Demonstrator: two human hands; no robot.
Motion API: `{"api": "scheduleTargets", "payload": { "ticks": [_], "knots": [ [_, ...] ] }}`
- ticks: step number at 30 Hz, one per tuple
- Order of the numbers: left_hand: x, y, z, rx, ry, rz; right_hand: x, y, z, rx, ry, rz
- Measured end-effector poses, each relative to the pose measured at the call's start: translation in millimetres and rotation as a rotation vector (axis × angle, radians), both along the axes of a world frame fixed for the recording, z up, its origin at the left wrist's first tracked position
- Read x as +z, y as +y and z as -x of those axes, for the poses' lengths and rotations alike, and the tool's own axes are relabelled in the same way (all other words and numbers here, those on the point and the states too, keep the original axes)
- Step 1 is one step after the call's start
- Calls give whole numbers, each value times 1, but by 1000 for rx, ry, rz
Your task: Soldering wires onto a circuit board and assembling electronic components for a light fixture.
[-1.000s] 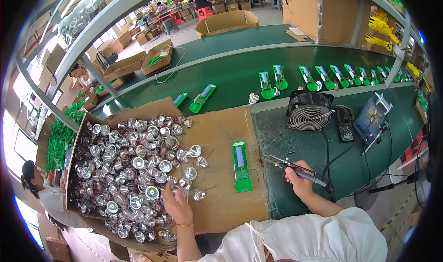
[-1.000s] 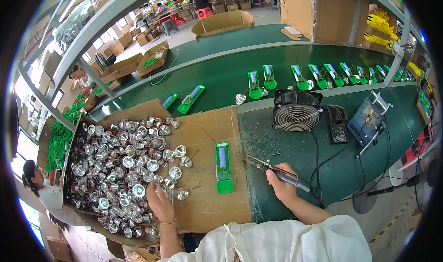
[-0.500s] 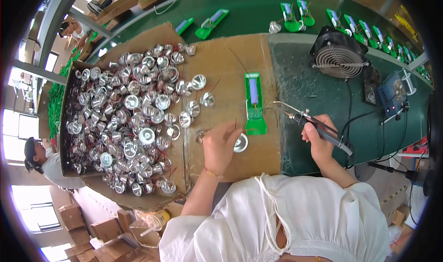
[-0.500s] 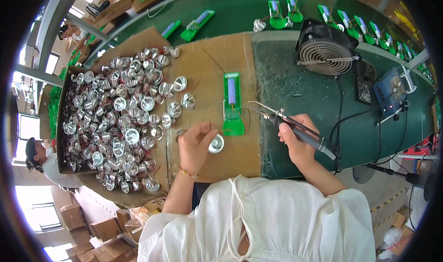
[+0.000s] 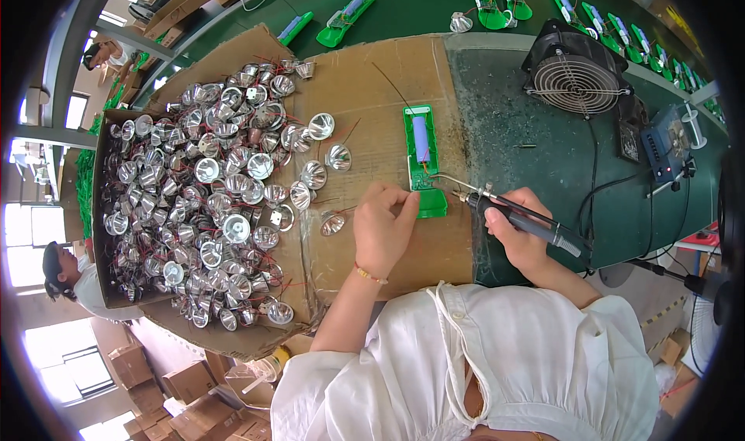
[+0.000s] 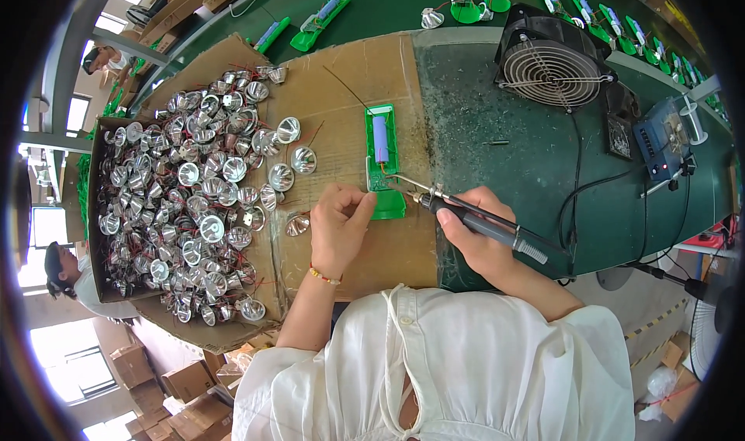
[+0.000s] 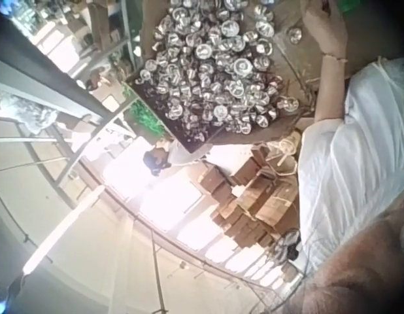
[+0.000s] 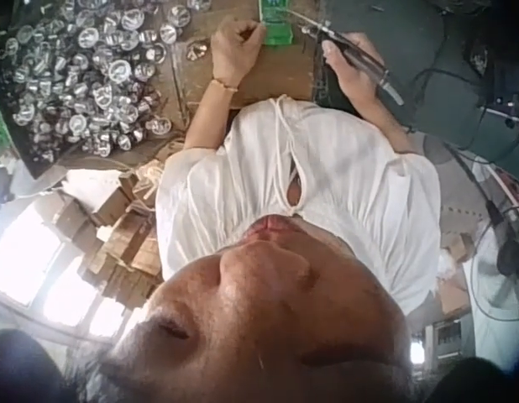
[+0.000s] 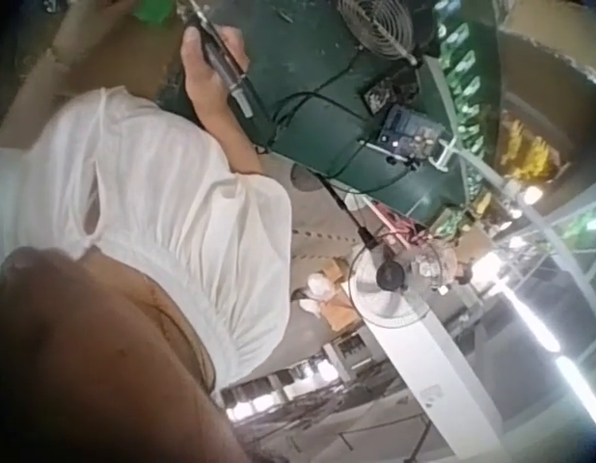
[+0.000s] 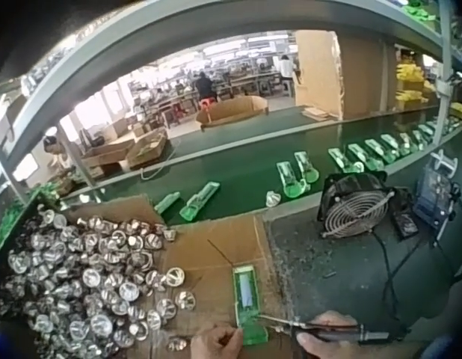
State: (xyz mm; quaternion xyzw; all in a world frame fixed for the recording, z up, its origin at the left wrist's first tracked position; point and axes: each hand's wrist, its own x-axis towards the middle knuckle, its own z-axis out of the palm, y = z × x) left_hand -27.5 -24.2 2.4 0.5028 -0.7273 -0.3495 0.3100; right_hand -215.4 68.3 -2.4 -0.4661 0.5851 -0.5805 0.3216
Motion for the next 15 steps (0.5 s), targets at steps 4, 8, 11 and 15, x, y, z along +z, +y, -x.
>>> {"api": "scheduleTargets", "payload": {
  "ticks": [4, 8, 11, 15],
  "knots": [
    [0, -2, 4, 23, -47, -44, -4, -6, -3, -21, -95, -26],
    [0, -3, 4, 28, -50, -7, -3, -8, -5, -7, -163, -64],
    [2, -3, 6, 29, -40, -31, -4, -7, -2, -4, -136, -55],
    [5, -3, 7, 61, -15, -90, -5, -7, -3, -1, -138, -71]
  ]
}}
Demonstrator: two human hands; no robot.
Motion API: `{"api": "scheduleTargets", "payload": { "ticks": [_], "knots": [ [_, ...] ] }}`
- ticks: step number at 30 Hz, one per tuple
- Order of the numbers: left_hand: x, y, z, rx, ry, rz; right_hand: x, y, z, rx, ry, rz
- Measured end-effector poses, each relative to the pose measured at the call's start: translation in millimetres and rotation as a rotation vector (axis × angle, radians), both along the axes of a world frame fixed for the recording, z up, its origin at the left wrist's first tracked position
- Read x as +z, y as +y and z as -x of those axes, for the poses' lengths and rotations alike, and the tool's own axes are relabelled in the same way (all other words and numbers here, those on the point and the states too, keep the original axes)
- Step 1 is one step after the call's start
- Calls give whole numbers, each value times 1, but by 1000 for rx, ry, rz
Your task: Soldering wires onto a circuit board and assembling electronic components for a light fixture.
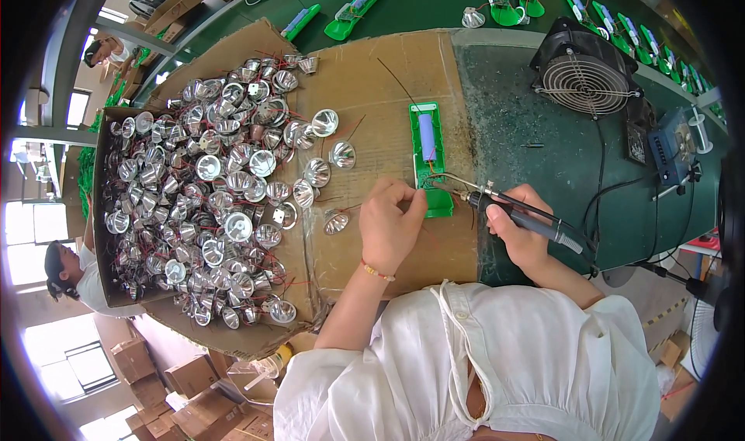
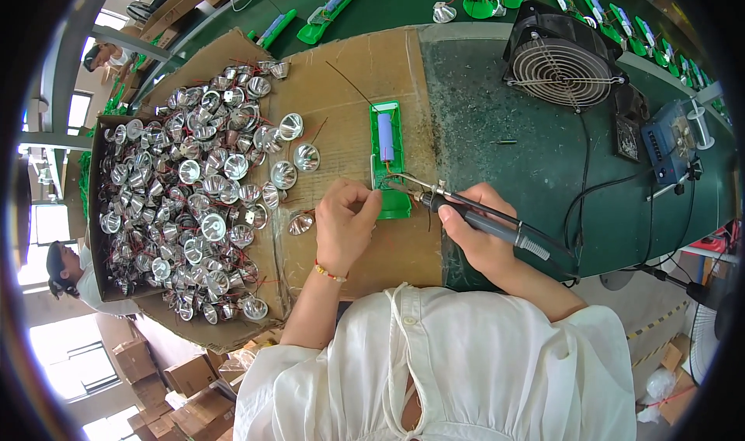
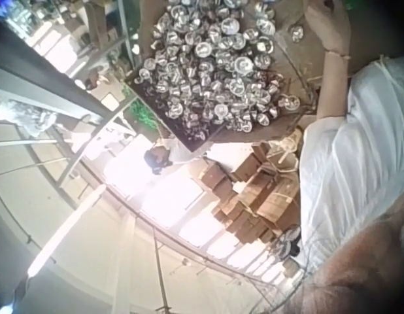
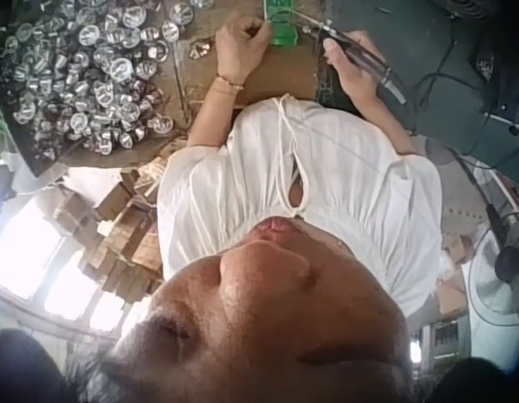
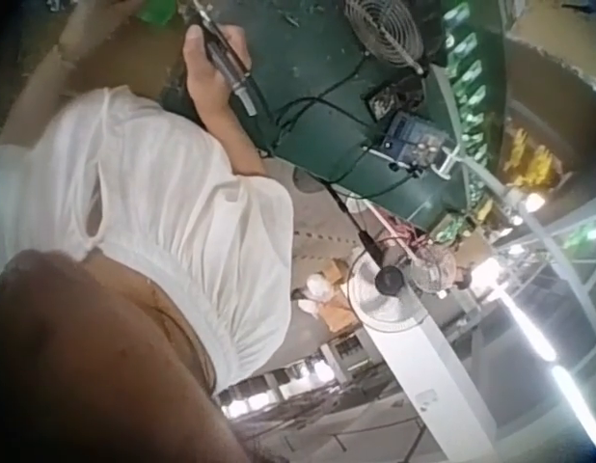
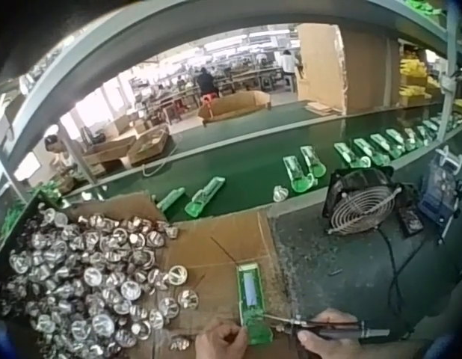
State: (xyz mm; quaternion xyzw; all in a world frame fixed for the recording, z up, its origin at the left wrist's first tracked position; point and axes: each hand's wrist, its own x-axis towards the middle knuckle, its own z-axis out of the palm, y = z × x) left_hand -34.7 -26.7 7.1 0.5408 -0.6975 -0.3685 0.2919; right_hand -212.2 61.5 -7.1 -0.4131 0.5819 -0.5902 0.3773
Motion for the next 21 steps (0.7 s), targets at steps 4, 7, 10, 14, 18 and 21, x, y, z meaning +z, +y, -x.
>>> {"api": "scheduleTargets", "payload": {
  "ticks": [4, 7, 10, 14, 18, 21],
  "knots": [
    [-1, -1, -1, -2, 12, -23, -1, 1, -1, -14, -16, 6],
    [0, -2, 0, -4, 9, -11, 1, 2, -1, -21, -54, 4],
    [0, -3, 0, 3, 9, -21, 7, 3, 1, -22, -74, 14],
    [-1, -3, 0, -7, 15, -15, 14, 7, 5, -27, -123, 9],
    [-4, -3, -3, -30, -11, 5, 14, 10, 5, -11, -141, 14],
    [-3, -3, -3, -23, -18, 4, 16, 11, 5, -9, -145, 10]
  ]
}}
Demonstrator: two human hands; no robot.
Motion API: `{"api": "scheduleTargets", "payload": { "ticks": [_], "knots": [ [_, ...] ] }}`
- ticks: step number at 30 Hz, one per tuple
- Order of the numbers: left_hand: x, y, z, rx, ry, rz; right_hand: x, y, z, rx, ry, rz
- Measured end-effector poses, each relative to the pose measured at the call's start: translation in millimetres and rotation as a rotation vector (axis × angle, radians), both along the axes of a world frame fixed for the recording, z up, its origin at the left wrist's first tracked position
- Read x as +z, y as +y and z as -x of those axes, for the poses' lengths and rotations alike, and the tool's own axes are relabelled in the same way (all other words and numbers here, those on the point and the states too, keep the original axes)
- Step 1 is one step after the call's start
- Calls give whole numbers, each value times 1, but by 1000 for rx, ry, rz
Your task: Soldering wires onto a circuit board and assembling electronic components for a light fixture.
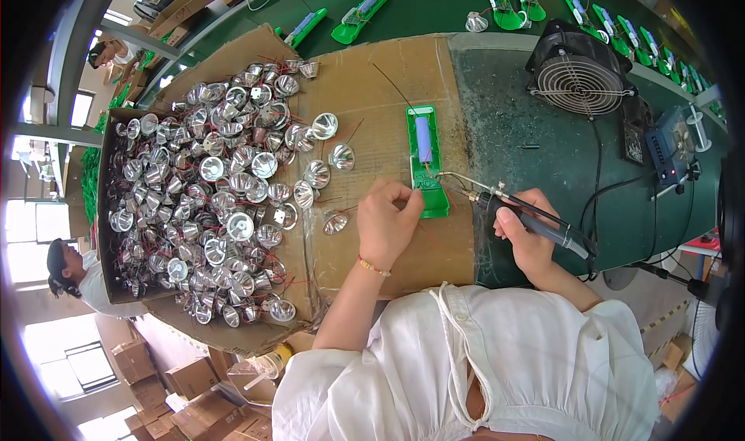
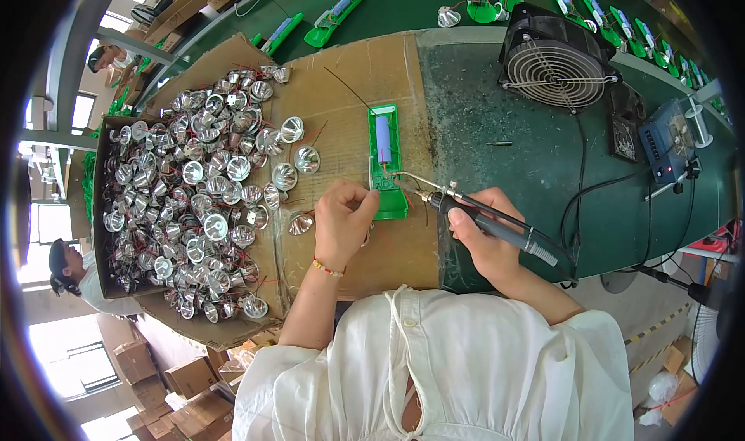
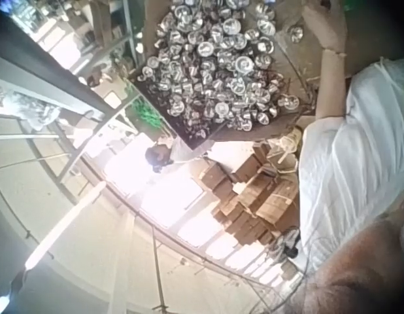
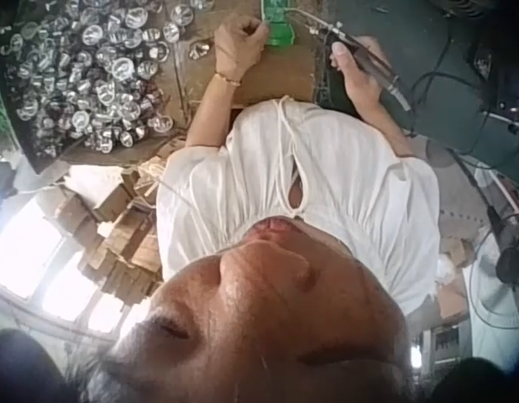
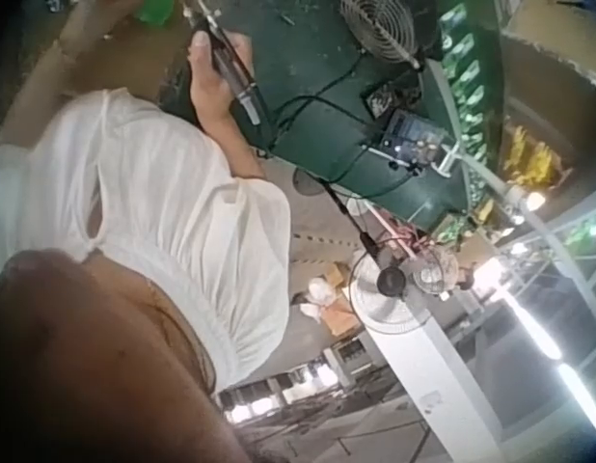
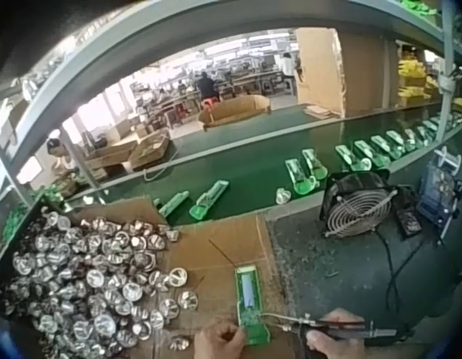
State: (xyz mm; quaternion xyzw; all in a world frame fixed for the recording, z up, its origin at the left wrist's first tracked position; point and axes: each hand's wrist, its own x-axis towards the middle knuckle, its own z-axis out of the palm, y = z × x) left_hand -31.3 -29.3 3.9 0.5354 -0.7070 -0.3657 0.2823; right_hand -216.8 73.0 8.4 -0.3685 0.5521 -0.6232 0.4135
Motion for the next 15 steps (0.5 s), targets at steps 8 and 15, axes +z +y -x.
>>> {"api": "scheduleTargets", "payload": {
  "ticks": [8, 15],
  "knots": [
    [30, 12, -28, -348, 19, 246, -2, 6, 10, 0, 21, -11],
    [3, 18, -20, -224, -26, 310, -3, 5, 2, -6, -1, 7]
  ]
}}
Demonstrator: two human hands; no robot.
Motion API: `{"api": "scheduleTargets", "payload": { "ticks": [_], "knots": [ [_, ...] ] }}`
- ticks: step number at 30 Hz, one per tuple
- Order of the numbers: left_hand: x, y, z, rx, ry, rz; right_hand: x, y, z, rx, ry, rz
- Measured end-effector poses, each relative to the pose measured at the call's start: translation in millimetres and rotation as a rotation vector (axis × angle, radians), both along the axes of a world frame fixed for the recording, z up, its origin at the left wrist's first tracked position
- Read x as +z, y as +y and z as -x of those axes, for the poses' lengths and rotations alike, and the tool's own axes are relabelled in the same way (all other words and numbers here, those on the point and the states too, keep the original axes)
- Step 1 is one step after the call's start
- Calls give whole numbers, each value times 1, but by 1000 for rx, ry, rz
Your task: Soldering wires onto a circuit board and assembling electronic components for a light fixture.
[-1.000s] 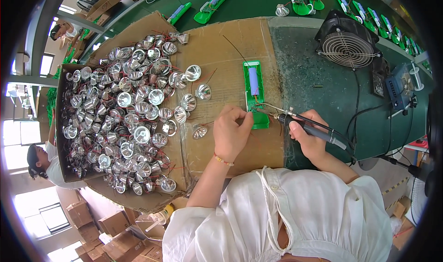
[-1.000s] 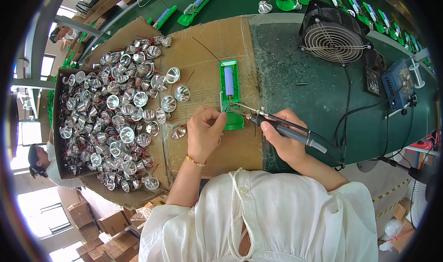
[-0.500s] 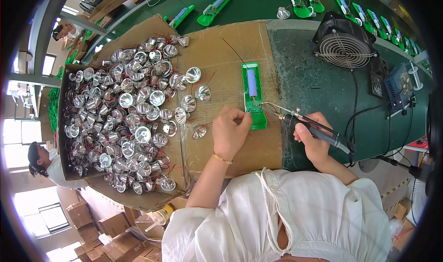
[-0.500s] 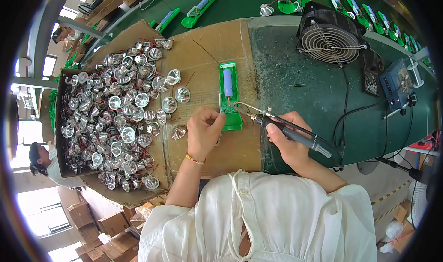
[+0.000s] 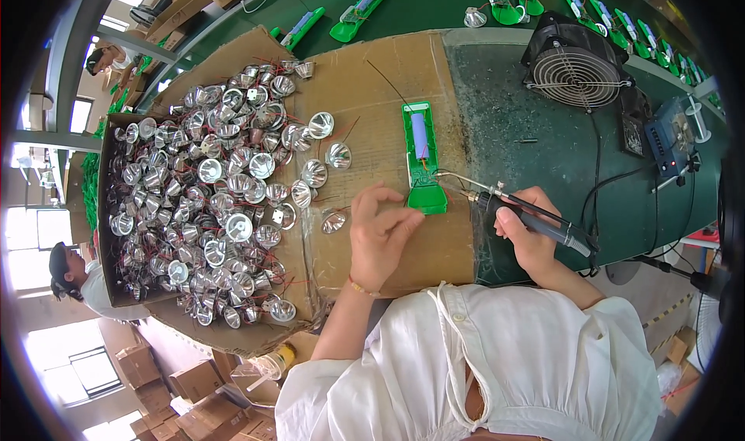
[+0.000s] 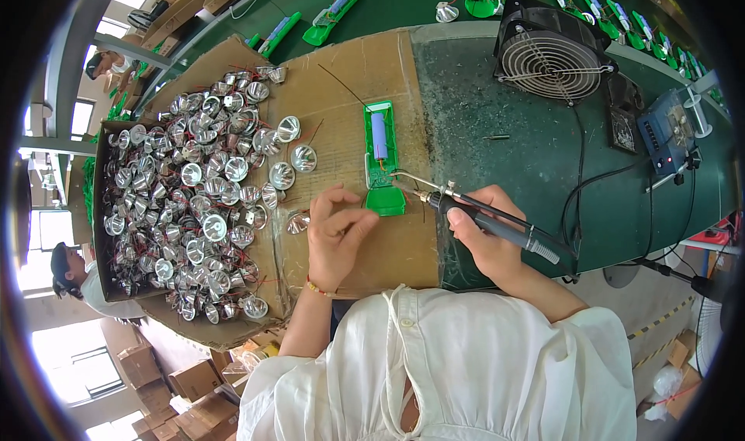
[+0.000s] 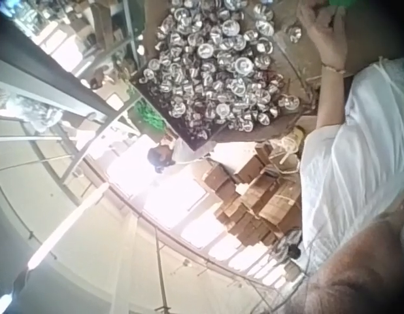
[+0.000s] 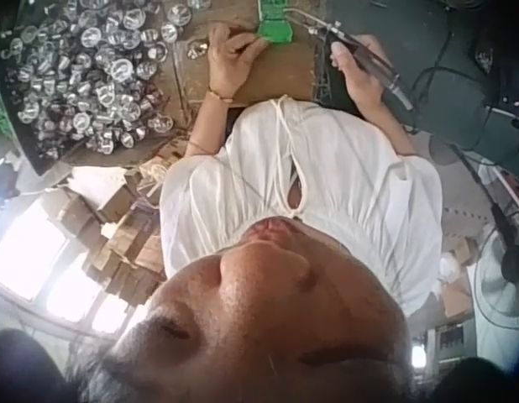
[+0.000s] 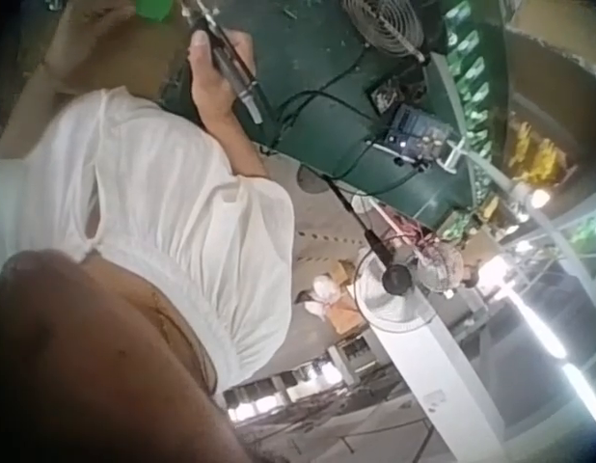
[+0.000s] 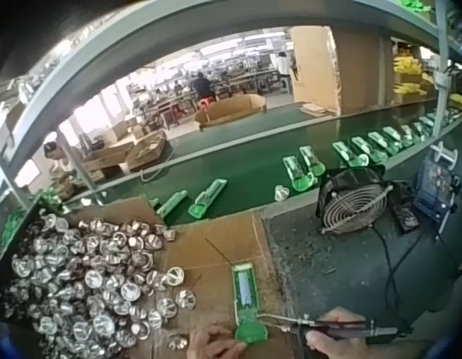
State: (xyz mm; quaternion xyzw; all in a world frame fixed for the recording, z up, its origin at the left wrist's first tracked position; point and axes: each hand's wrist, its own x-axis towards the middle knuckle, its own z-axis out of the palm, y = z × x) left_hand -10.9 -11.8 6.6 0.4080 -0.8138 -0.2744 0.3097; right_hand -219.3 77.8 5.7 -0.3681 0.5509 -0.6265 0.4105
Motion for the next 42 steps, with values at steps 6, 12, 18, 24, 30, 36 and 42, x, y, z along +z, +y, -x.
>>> {"api": "scheduleTargets", "payload": {
  "ticks": [6, 12, 18, 24, 30, 36, 42],
  "knots": [
    [1, -16, 15, 92, -11, -276, -8, 0, 1, 20, 158, 3],
    [-1, -24, 20, 37, -93, -244, -6, -3, -3, -21, 122, -4],
    [-1, -23, 20, 19, -82, -222, -7, -2, -4, -8, 143, -18],
    [-3, -26, 20, 24, -78, -227, -11, -3, -4, 3, 174, -10],
    [0, -35, 23, 13, -86, -223, 1, -9, 1, -46, 91, 36],
    [6, -28, 20, -7, -115, -184, -2, -1, 2, -46, 61, 28],
    [-8, -24, 17, -15, -115, -238, -12, 2, 9, -110, 139, 69]
  ]
}}
